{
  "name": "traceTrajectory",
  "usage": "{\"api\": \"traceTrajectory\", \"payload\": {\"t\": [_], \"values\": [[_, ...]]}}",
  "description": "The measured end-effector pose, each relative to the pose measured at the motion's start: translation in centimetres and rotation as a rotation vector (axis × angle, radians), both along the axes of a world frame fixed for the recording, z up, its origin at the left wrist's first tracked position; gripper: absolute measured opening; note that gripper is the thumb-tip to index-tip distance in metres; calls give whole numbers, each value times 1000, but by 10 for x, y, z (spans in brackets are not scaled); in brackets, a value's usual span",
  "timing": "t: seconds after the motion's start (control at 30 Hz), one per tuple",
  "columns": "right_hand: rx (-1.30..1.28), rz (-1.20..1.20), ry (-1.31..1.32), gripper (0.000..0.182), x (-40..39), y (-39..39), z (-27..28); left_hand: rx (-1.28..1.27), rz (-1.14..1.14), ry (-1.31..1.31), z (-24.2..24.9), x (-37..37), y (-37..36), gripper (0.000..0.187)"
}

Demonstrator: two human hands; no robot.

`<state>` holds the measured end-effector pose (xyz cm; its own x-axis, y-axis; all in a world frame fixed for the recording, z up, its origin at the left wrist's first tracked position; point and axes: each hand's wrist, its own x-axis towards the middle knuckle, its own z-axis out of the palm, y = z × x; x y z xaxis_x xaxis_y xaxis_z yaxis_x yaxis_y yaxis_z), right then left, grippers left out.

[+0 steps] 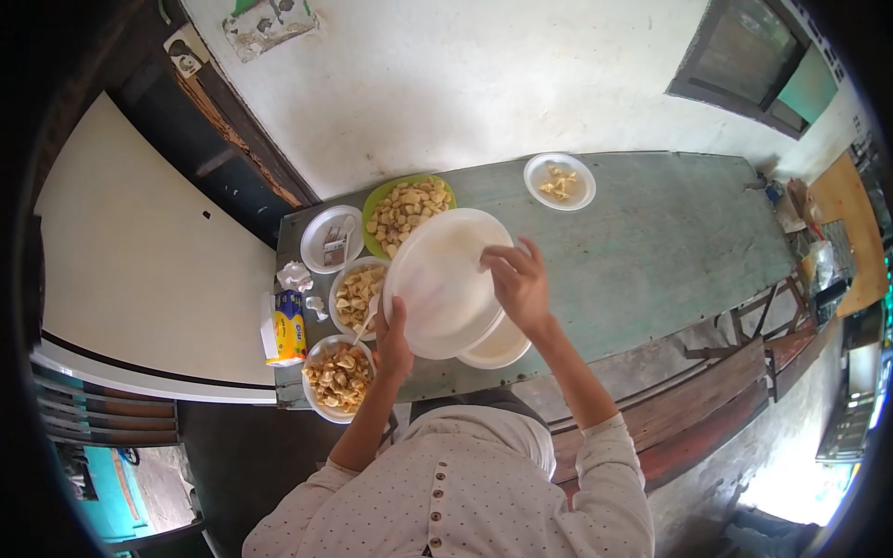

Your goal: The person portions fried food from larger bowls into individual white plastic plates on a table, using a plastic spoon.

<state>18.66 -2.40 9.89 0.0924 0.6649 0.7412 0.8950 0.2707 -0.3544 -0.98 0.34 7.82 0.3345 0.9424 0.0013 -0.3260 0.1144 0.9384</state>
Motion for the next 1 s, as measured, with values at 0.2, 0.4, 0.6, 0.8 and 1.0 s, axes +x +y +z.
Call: {"api": "traceTrajectory", "payload": {"t": [0.2, 0.4, 0.6, 0.8, 1.0], "values": [[-4, -43, -54, 16, 12, 13, -19, 304, -85, 52, 22, 7, 3, 50], [-44, -44, 78, 16, 3, 5, -32, 305, -80, 16, 14, 12, 11, 51], [-86, -52, 254, 14, -14, -3, -43, 309, -80, -15, 8, 24, 26, 53], [-124, -35, 436, 14, -33, -2, -42, 307, -135, -95, 11, 38, 39, 51], [-111, 17, 501, 12, -50, 6, -37, 375, -73, -54, 17, 43, 47, 48]]}}
